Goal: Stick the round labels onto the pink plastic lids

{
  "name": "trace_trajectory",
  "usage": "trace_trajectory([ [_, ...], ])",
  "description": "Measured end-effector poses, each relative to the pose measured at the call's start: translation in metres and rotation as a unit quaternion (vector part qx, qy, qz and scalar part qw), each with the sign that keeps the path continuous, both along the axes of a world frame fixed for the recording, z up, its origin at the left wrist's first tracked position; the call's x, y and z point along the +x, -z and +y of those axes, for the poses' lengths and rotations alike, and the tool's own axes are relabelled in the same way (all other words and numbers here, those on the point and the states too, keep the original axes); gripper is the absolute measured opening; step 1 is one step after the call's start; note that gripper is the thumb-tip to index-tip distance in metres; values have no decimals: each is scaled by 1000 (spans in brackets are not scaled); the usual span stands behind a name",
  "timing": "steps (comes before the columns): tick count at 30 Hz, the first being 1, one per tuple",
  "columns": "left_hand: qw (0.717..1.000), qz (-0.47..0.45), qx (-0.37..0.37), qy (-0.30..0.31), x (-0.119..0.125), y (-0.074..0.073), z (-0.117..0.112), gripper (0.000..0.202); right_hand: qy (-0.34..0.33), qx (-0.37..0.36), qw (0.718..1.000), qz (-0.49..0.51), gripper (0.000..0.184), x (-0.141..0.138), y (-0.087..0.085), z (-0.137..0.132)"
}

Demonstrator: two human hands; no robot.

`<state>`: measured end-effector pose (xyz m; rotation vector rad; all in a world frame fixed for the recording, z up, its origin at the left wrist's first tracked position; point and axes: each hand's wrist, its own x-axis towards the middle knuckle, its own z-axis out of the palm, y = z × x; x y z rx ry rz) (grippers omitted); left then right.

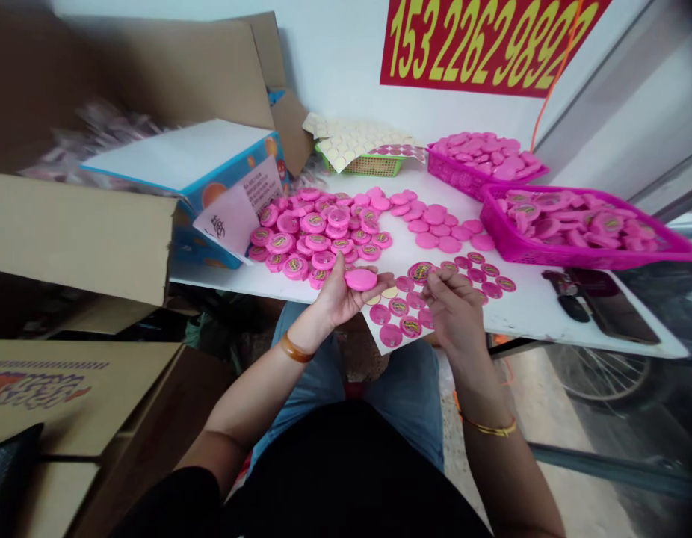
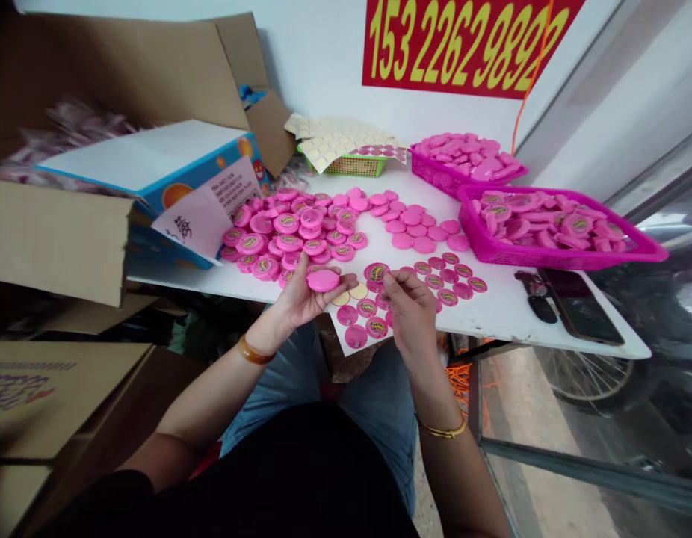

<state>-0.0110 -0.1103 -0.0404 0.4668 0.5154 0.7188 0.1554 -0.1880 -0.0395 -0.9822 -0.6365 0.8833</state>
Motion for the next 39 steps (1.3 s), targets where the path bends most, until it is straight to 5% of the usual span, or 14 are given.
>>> trace_trajectory([
  [3,999,-8,24,31,-3,0,2,55,-53,-13,998,24,25,-5,1,-3],
  [8,992,-29,122,27,-1,0,-3,34,-23,27,996,-78,31,-17,5,-4],
  [18,977,-82,190,48,-4,5,-4,40,-4,63,988,-144,62,-24,1,6],
  [23,973,-85,195,84,-10,9,0,46,-13,47,994,-93,65,-23,-4,11],
  [26,959,-58,258,106,-14,4,-1,60,-35,13,999,-6,61,-20,-3,14],
  [30,902,77,425,-13,-13,-10,-12,73,-120,-49,985,113,41,-22,-2,16],
  [33,867,129,462,-133,-5,-20,-24,64,-163,-43,974,149,27,-30,-3,15],
  [36,879,73,434,-183,4,-23,-29,57,-151,-33,975,156,25,-37,-4,12],
  [39,920,-1,351,-176,6,-17,-22,47,-92,-16,988,125,33,-33,-2,10],
])
